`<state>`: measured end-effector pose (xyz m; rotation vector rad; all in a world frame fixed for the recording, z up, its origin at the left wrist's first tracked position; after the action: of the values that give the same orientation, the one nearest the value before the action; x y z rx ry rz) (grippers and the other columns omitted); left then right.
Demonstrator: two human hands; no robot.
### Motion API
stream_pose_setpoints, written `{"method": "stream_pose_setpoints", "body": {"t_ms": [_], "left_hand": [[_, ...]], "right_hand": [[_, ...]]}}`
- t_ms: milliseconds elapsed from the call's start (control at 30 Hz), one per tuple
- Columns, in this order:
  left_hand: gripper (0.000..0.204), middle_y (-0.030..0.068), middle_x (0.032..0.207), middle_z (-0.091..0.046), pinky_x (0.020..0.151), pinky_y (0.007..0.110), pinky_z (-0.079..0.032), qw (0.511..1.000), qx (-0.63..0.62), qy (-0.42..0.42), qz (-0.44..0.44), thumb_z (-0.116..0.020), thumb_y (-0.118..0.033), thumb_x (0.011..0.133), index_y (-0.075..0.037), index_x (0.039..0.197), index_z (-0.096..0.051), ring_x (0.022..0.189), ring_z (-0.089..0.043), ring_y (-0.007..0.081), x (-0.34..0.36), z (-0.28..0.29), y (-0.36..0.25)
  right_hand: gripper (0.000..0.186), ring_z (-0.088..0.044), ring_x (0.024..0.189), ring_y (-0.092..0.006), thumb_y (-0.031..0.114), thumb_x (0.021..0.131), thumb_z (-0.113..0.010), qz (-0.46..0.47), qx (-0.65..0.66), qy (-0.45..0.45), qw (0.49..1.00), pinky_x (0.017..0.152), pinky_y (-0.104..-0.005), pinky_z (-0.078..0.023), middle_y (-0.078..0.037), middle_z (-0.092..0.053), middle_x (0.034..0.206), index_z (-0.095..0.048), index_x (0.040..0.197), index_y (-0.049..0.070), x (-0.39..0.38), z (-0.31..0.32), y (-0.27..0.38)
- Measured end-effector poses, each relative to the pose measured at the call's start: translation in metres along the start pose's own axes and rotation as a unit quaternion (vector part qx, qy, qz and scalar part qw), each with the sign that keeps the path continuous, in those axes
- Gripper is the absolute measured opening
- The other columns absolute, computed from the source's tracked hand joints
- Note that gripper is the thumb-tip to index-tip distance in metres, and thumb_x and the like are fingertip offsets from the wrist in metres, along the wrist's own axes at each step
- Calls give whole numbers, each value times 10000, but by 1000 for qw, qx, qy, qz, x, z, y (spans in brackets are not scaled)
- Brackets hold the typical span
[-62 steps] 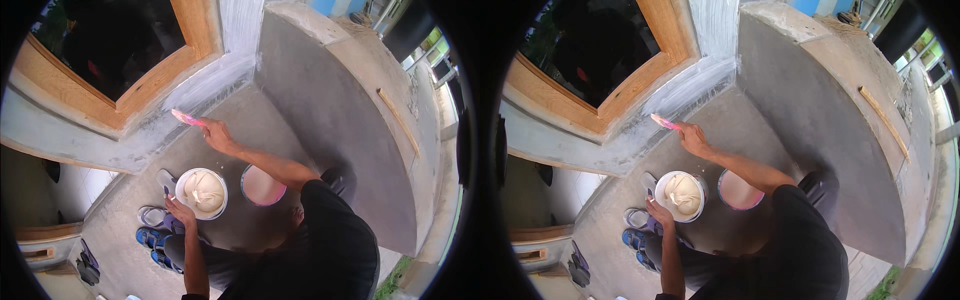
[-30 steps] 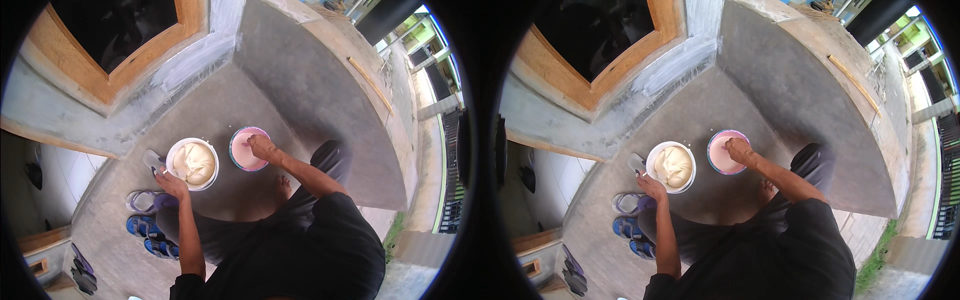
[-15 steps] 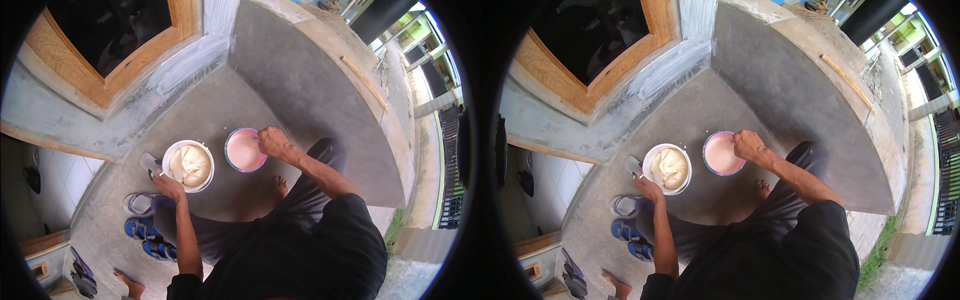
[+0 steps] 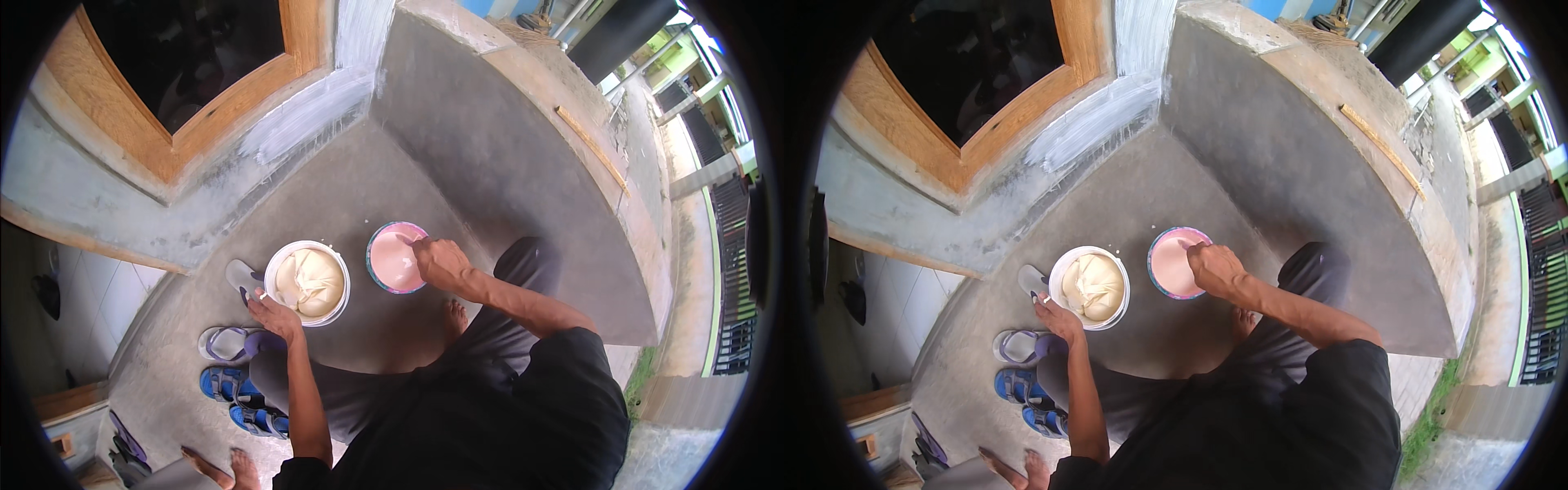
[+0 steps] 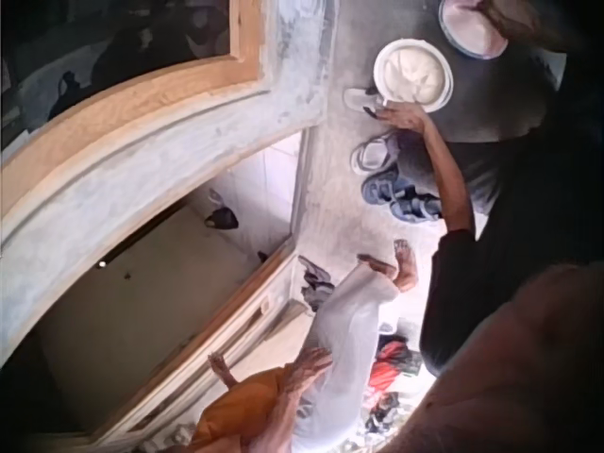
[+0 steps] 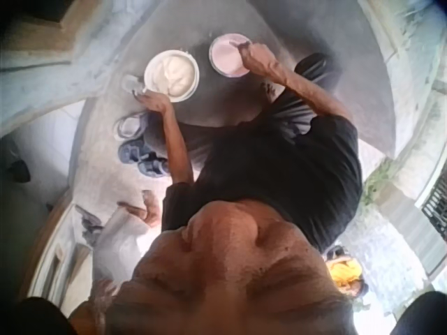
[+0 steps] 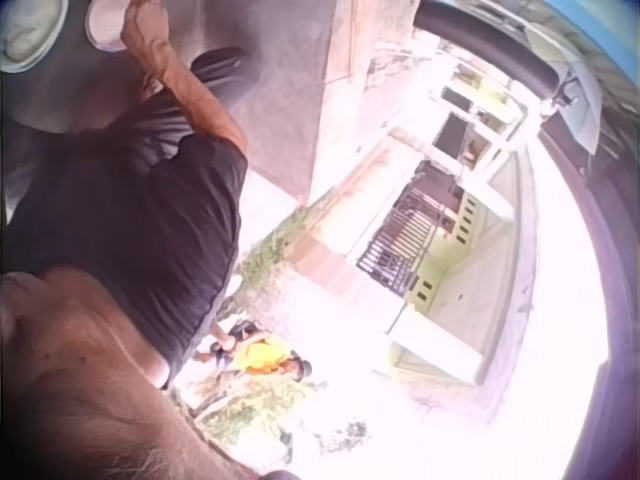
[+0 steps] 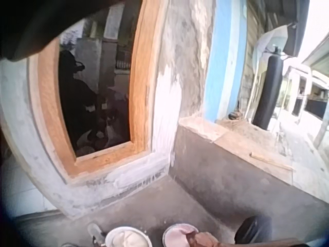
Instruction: The person paints the wall next to a window frame, dipping a paintbrush into a container and applying the paint onto the wall surface.
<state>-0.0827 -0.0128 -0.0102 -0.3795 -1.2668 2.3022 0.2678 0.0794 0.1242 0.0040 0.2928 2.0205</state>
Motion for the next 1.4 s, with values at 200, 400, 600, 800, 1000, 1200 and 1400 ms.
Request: {"method": "stream_pose_setpoints", "body": {"t_ms": [200,400,600,800,1000,1200,1400], "left_hand": [[724,345,1374,-388,1064,523,-302,1000,-3,7,8,-353,-504,1007,126,1363,-379,1266,-391,486,-1,-1,4],[734,340,1393,-391,1100,498,-259,1000,13,-18,11,-356,-510,1003,130,1360,-388,1291,-357,464,-1,4,9],[752,336,1392,-398,1111,494,-258,1000,26,-17,-2,-364,-530,996,113,1386,-379,1320,-334,460,-1,6,13],[696,336,1368,-422,1077,510,-305,999,29,-23,4,-349,-487,1006,112,1354,-411,1286,-383,466,1,0,17],[699,331,1373,-418,1072,509,-303,999,39,0,-29,-350,-495,1010,104,1368,-395,1288,-377,467,-2,-7,10],[707,334,1386,-405,1080,513,-296,999,26,-16,-30,-336,-506,1013,97,1378,-390,1299,-369,465,2,1,5],[667,311,1403,-404,1099,499,-274,1000,24,-6,11,-332,-461,1016,100,1370,-395,1305,-361,450,1,-6,9]], "right_hand": [[222,-661,724,-447,123,833,-566,-30,95,45,994,719,-510,-538,-285,-647,730,-684,739,-40,-2,-10,11],[175,-665,690,-420,158,772,-640,14,157,45,986,667,-467,-547,-255,-641,697,-703,767,-5,3,-21,8],[201,-669,687,-397,171,765,-648,-70,208,28,975,674,-435,-549,-238,-664,728,-734,839,5,21,2,-26],[187,-672,742,-422,138,770,-608,-66,24,-22,997,708,-477,-543,-261,-662,762,-702,785,-23,20,3,-38],[195,-666,758,-436,54,788,-499,-34,3,-25,999,690,-511,-541,-266,-668,815,-671,824,-28,16,-3,-38],[211,-664,720,-420,37,835,-490,7,3,29,1000,665,-511,-538,-275,-666,950,-652,953,-27,-1,1,-2],[231,-653,686,-409,185,876,-593,-1,93,58,994,646,-480,-530,-255,-656,761,-684,787,-7,-12,-8,11]]}}
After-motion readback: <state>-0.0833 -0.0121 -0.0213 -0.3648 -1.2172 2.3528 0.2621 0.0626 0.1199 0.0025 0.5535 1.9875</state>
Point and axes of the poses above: each hand's wrist, its own x-axis towards the middle knuckle, its own z-axis out of the back of the hand, y = z × x, the point moved 7 cm from there along x, towards the middle knuckle
